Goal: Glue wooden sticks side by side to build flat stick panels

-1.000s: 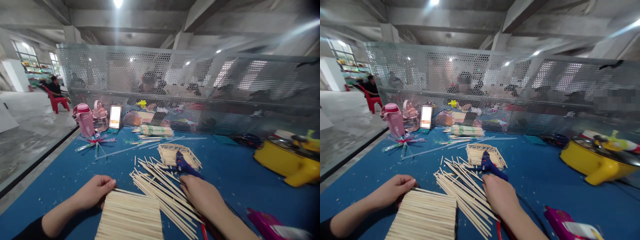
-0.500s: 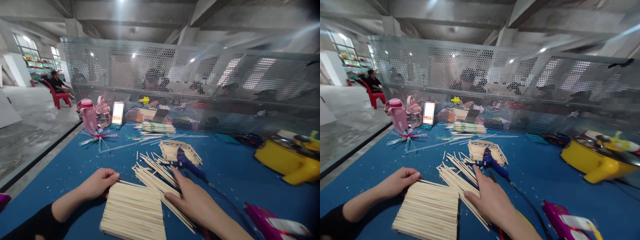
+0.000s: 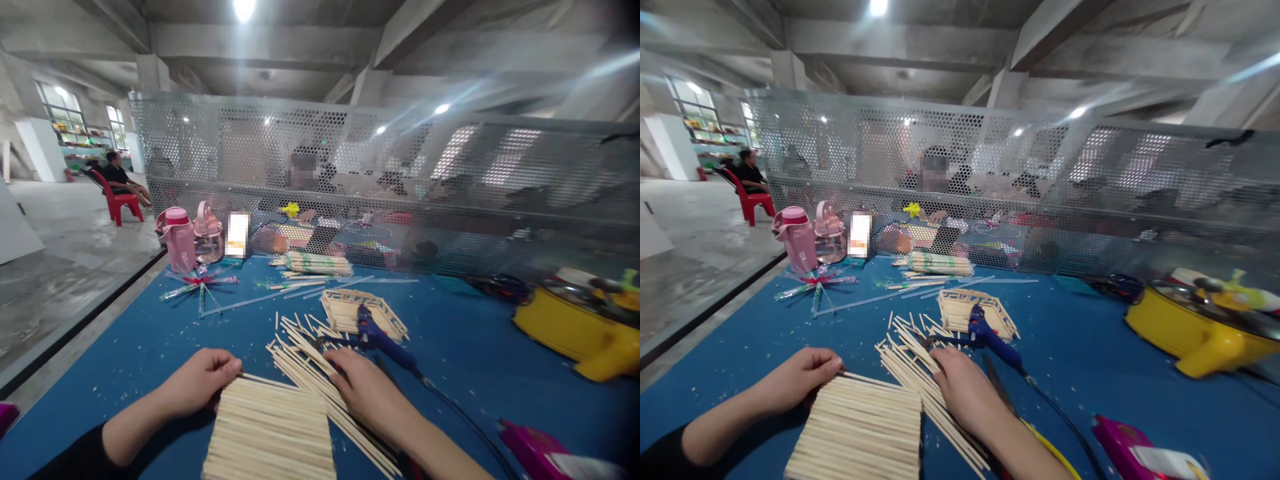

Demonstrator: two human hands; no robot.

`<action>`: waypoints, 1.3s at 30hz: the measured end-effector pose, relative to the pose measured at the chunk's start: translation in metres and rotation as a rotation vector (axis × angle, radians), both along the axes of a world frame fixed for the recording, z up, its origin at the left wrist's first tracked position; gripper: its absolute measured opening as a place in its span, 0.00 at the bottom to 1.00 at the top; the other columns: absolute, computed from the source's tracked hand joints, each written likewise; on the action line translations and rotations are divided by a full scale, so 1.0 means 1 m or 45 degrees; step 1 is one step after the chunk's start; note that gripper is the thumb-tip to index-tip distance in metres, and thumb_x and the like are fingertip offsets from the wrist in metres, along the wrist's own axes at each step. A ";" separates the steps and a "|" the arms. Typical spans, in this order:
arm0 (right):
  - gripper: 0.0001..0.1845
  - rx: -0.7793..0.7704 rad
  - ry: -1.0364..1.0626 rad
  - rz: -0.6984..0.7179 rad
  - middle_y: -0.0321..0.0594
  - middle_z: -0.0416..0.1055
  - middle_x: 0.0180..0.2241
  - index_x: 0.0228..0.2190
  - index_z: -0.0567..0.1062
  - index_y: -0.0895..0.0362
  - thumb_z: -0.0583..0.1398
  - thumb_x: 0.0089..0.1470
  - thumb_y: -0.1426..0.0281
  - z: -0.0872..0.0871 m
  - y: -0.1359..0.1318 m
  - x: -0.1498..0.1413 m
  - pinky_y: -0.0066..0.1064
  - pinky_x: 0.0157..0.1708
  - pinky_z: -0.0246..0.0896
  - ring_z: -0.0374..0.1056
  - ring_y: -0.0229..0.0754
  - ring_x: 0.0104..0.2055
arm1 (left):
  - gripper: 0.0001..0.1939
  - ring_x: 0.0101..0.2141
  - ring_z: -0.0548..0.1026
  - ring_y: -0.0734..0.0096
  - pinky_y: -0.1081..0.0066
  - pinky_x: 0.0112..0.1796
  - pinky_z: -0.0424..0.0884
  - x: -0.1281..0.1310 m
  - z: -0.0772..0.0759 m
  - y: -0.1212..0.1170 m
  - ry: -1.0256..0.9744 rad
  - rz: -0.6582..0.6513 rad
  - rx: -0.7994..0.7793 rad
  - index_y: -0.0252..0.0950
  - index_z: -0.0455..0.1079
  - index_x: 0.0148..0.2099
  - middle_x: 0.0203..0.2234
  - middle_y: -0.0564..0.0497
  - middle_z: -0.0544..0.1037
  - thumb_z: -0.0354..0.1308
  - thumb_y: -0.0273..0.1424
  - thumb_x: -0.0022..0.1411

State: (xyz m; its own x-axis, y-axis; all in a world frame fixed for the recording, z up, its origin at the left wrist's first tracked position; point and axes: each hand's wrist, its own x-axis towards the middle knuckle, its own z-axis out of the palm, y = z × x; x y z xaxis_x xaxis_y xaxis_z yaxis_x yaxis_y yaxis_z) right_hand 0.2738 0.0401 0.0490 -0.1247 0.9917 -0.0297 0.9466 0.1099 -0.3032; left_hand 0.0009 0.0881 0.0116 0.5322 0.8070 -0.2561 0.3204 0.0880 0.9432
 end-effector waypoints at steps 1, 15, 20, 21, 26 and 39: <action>0.18 -0.005 -0.012 -0.007 0.48 0.70 0.41 0.41 0.72 0.60 0.49 0.51 0.75 0.001 0.001 -0.001 0.33 0.46 0.56 0.65 0.45 0.45 | 0.29 0.15 0.58 0.80 0.77 0.18 0.54 0.000 0.001 -0.001 0.005 0.003 -0.003 0.33 0.63 0.29 0.14 0.60 0.59 0.49 0.58 0.48; 0.20 -0.166 -0.248 0.022 0.48 0.67 0.42 0.45 0.69 0.56 0.55 0.47 0.73 0.009 -0.033 -0.020 0.37 0.42 0.58 0.63 0.50 0.45 | 0.29 0.16 0.58 0.81 0.77 0.18 0.55 -0.003 0.004 -0.001 0.014 -0.004 -0.009 0.32 0.65 0.31 0.15 0.60 0.59 0.49 0.56 0.50; 0.12 -0.104 -0.360 0.011 0.47 0.69 0.38 0.36 0.72 0.57 0.51 0.53 0.74 0.005 -0.022 -0.021 0.34 0.39 0.58 0.65 0.47 0.41 | 0.29 0.14 0.58 0.81 0.77 0.17 0.57 -0.002 0.005 0.000 -0.004 0.029 -0.012 0.31 0.66 0.31 0.13 0.60 0.60 0.49 0.56 0.49; 0.11 -0.098 -0.382 0.016 0.47 0.69 0.37 0.35 0.72 0.57 0.50 0.53 0.74 0.005 -0.019 -0.022 0.34 0.38 0.58 0.66 0.47 0.41 | 0.29 0.13 0.58 0.81 0.77 0.16 0.57 -0.002 0.005 0.000 -0.005 0.035 -0.025 0.31 0.66 0.31 0.12 0.60 0.60 0.49 0.56 0.49; 0.11 -0.166 -0.399 0.074 0.51 0.71 0.37 0.34 0.70 0.60 0.49 0.53 0.74 0.006 -0.010 -0.029 0.36 0.36 0.58 0.67 0.50 0.40 | 0.28 0.13 0.61 0.81 0.77 0.16 0.60 -0.002 0.004 -0.001 -0.054 0.037 -0.131 0.31 0.66 0.32 0.13 0.59 0.62 0.52 0.55 0.48; 0.09 -0.370 -0.484 0.266 0.51 0.76 0.32 0.27 0.75 0.59 0.56 0.42 0.75 0.018 0.024 -0.029 0.31 0.30 0.58 0.71 0.51 0.36 | 0.24 0.15 0.65 0.82 0.78 0.18 0.62 -0.002 0.006 -0.002 -0.151 -0.021 -0.250 0.30 0.68 0.35 0.17 0.56 0.68 0.58 0.48 0.48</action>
State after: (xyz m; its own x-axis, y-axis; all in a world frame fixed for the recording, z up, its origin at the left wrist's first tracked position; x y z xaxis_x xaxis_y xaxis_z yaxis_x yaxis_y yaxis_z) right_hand 0.2451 0.0638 0.0665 -0.2460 0.8909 -0.3819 0.9626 0.2707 0.0113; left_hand -0.0010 0.0862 0.0175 0.5805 0.7389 -0.3422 0.2108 0.2696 0.9396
